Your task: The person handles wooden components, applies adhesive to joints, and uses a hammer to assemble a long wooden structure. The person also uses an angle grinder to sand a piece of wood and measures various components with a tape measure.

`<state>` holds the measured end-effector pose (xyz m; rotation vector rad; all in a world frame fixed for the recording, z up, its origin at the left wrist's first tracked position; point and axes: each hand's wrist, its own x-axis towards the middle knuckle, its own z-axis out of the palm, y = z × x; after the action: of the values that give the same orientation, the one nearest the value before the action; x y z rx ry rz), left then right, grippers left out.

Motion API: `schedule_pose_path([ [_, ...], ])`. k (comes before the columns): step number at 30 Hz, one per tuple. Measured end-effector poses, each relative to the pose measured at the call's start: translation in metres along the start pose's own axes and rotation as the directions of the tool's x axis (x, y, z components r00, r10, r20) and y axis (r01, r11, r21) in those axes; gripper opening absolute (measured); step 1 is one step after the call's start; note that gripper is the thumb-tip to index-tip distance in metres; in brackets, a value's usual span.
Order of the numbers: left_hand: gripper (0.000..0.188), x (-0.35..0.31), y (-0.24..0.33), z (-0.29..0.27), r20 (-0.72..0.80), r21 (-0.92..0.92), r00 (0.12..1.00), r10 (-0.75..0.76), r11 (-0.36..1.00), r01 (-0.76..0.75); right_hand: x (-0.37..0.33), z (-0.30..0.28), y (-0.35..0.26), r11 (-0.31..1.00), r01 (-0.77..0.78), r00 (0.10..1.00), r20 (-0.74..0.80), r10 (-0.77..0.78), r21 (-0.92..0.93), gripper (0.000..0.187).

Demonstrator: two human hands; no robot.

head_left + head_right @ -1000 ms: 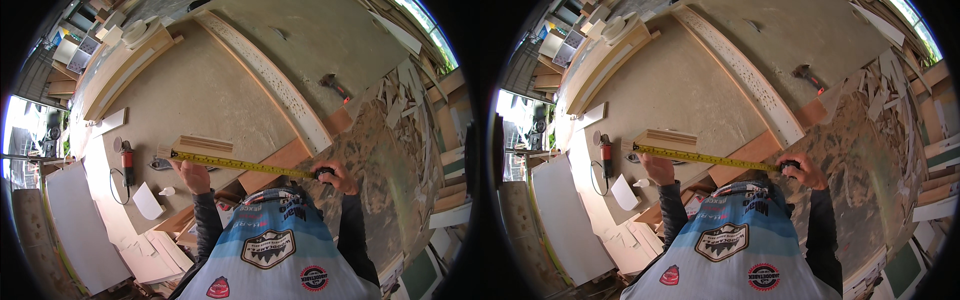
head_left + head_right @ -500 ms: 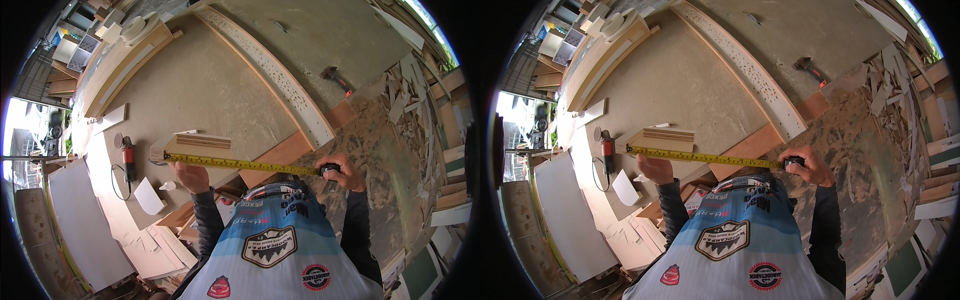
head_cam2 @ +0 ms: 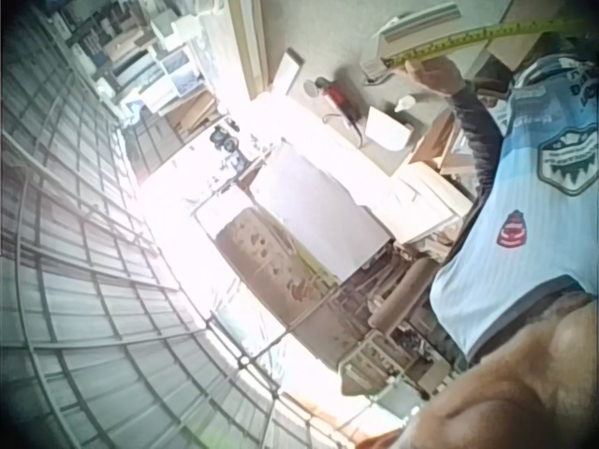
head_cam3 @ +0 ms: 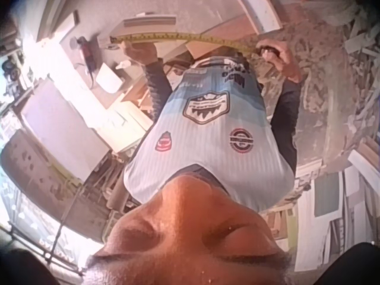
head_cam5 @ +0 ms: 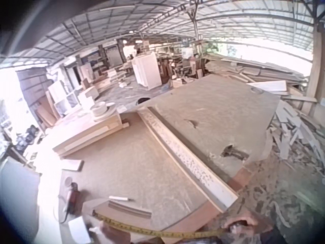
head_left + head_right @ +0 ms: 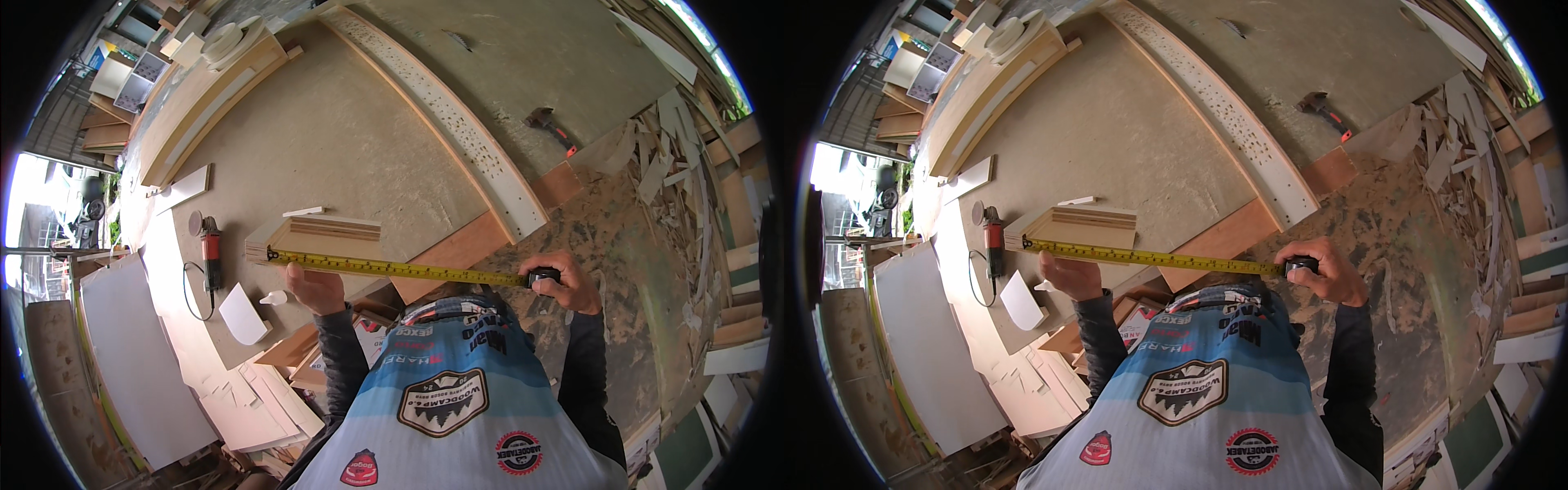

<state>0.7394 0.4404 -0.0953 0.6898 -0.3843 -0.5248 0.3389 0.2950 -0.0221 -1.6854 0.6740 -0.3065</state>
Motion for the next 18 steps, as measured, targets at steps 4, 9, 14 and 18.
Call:
schedule_pose_path([
  [4, 0.058, -0.0025, 0.0013, 0.0026, -0.007, 0.008, 1.000, -0.015, 1.000, 0.015, -0.0004, 0.0000, 0.0002, 1.000, 0.000, 1.000, 0.008, 0.000, -0.008, 0.031],
  [9, 0.058, -0.0050, 0.0034, -0.0005, 0.016, 0.017, 1.000, -0.011, 1.000, 0.011, -0.0021, -0.0006, 0.0024, 1.000, 0.011, 1.000, 0.014, -0.010, -0.010, 0.030],
  [14, 0.058, -0.0072, 0.0029, -0.0010, 0.038, -0.002, 0.999, -0.004, 1.000, 0.004, -0.0038, -0.0023, 0.0031, 1.000, 0.005, 1.000, 0.027, -0.005, -0.020, 0.030],
  [18, 0.057, -0.0090, 0.0023, -0.0029, 0.030, 0.003, 1.000, -0.006, 1.000, 0.006, -0.0055, -0.0030, 0.0041, 1.000, 0.013, 0.999, 0.031, -0.013, -0.018, 0.031],
])
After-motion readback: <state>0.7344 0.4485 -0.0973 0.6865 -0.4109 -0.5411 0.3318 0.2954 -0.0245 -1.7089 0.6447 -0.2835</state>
